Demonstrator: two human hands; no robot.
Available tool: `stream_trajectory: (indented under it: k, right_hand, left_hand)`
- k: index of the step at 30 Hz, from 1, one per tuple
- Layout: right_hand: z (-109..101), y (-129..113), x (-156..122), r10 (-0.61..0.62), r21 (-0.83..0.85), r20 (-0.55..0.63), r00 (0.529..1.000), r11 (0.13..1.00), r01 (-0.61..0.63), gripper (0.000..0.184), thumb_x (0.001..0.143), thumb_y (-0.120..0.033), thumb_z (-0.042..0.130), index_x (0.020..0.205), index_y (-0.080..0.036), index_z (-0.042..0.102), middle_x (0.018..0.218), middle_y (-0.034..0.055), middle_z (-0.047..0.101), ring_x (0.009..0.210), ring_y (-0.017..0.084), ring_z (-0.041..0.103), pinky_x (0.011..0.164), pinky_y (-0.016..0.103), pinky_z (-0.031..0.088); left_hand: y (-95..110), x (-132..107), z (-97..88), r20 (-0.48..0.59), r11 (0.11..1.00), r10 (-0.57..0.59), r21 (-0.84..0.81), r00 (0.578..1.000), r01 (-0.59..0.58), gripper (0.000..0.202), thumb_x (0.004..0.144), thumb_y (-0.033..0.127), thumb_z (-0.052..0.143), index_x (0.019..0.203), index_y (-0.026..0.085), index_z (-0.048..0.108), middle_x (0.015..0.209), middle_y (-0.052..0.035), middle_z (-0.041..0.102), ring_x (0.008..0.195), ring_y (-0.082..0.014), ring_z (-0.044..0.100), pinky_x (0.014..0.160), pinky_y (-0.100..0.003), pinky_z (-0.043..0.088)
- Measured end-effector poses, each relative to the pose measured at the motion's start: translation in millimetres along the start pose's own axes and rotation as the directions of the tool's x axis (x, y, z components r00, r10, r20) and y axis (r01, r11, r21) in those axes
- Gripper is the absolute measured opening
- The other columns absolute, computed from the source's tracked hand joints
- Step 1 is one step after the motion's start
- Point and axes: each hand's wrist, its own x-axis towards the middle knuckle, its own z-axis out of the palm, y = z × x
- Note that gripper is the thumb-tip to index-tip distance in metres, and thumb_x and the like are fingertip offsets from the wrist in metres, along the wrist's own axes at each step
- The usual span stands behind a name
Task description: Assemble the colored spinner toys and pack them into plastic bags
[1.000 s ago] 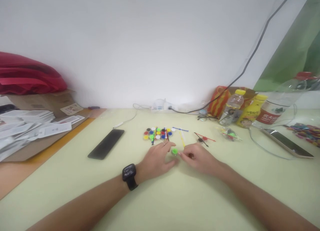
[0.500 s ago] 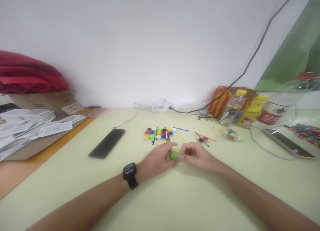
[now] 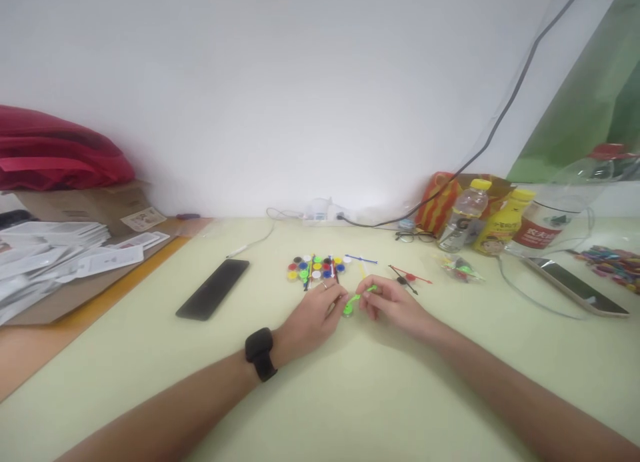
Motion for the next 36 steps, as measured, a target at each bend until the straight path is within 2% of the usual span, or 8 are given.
stream_trajectory:
  k: [4, 9, 15, 19, 27, 29, 32, 36]
  right_hand:
    - [2.3, -1.4, 0.2, 0.034, 0.122, -0.007, 0.999, 0.992, -0.033, 0.029, 0.092, -0.046, 0.067, 0.098, -0.018, 0.063, 0.085, 0.0046, 0.07, 0.064, 0.013, 0.058, 0.064, 0.028, 0.049]
    - [6.8, 2.4, -0.4, 0.038, 0.178, 0.024, 0.999, 0.983, -0.041, 0.035, 0.094, -0.051, 0.066, 0.104, -0.018, 0.062, 0.088, 0.0041, 0.069, 0.064, 0.013, 0.061, 0.062, 0.028, 0.049]
    - [7.2, 6.0, 1.2, 0.044, 0.085, -0.047, 0.998, 0.996, -0.04, 0.039, 0.088, -0.054, 0.073, 0.094, -0.018, 0.062, 0.071, -0.0023, 0.059, 0.06, 0.012, 0.057, 0.057, 0.025, 0.044]
    - [3.8, 7.9, 4.0, 0.031, 0.009, -0.067, 0.997, 1.0, -0.03, 0.039, 0.084, -0.054, 0.075, 0.088, -0.017, 0.064, 0.071, -0.0021, 0.058, 0.059, 0.012, 0.056, 0.057, 0.025, 0.045]
    - [5.9, 15.6, 3.5, 0.023, -0.121, -0.046, 0.999, 0.992, -0.029, 0.026, 0.088, -0.041, 0.071, 0.086, -0.016, 0.067, 0.065, -0.0027, 0.057, 0.049, 0.009, 0.044, 0.046, 0.023, 0.032]
    - [8.0, 16.5, 3.3, -0.016, -0.151, -0.049, 0.999, 0.989, 0.009, 0.021, 0.088, -0.037, 0.069, 0.085, -0.016, 0.068, 0.071, -0.0002, 0.062, 0.055, 0.01, 0.05, 0.051, 0.024, 0.037]
    - [10.1, 18.8, 3.8, -0.109, -0.184, -0.044, 0.993, 0.978, 0.099, 0.016, 0.088, -0.032, 0.068, 0.084, -0.017, 0.07, 0.083, 0.0036, 0.069, 0.073, 0.015, 0.061, 0.067, 0.026, 0.048]
    - [9.1, 22.9, 3.9, -0.155, -0.221, -0.046, 0.987, 0.965, 0.141, 0.011, 0.087, -0.026, 0.067, 0.083, -0.017, 0.072, 0.086, 0.005, 0.072, 0.081, 0.019, 0.065, 0.074, 0.029, 0.051]
  left_hand:
    - [-0.6, -1.4, 0.9, -0.043, 0.999, 0.036, 0.017, 0.998, -0.035, 0.013, 0.105, 0.025, 0.051, 0.101, 0.022, 0.062, 0.1, -0.0042, 0.064, 0.096, -0.0214, 0.06, 0.086, -0.035, 0.044]
    - [-5.5, -0.8, 1.2, -0.035, 0.999, 0.04, 0.034, 0.999, -0.038, 0.016, 0.105, 0.02, 0.047, 0.103, 0.022, 0.063, 0.1, -0.0018, 0.069, 0.096, -0.02, 0.062, 0.085, -0.034, 0.045]
    - [-6.5, 0.4, -1.4, -0.039, 0.999, 0.008, 0.05, 0.999, -0.006, 0.015, 0.105, 0.025, 0.05, 0.103, 0.023, 0.065, 0.096, -0.0017, 0.068, 0.091, -0.0199, 0.062, 0.079, -0.032, 0.045]
    - [-7.1, -0.8, -1.4, -0.022, 0.999, -0.001, 0.049, 1.0, 0.002, 0.015, 0.103, 0.023, 0.051, 0.104, 0.024, 0.066, 0.093, -0.0008, 0.067, 0.086, -0.0187, 0.061, 0.075, -0.031, 0.045]
    - [-7.5, -0.6, -1.6, 0.021, 0.997, -0.052, 0.065, 0.998, 0.051, 0.01, 0.096, 0.023, 0.056, 0.095, 0.024, 0.066, 0.087, -0.0005, 0.065, 0.081, -0.0193, 0.059, 0.069, -0.03, 0.045]
    - [-7.8, -0.4, -1.3, 0.021, 0.996, -0.066, 0.062, 0.998, 0.065, 0.009, 0.095, 0.023, 0.057, 0.093, 0.024, 0.066, 0.086, -0.0004, 0.066, 0.081, -0.0196, 0.06, 0.068, -0.03, 0.045]
    - [-8.1, -0.1, -0.9, 0.017, 0.995, -0.084, 0.056, 0.996, 0.083, 0.01, 0.093, 0.022, 0.057, 0.092, 0.025, 0.067, 0.085, 0.0001, 0.067, 0.079, -0.0193, 0.06, 0.067, -0.03, 0.045]
    - [-7.1, -0.3, -1.3, 0.03, 0.997, -0.071, 0.046, 0.997, 0.07, 0.011, 0.089, 0.019, 0.058, 0.092, 0.024, 0.067, 0.087, -0.0003, 0.069, 0.08, -0.0198, 0.062, 0.07, -0.031, 0.047]
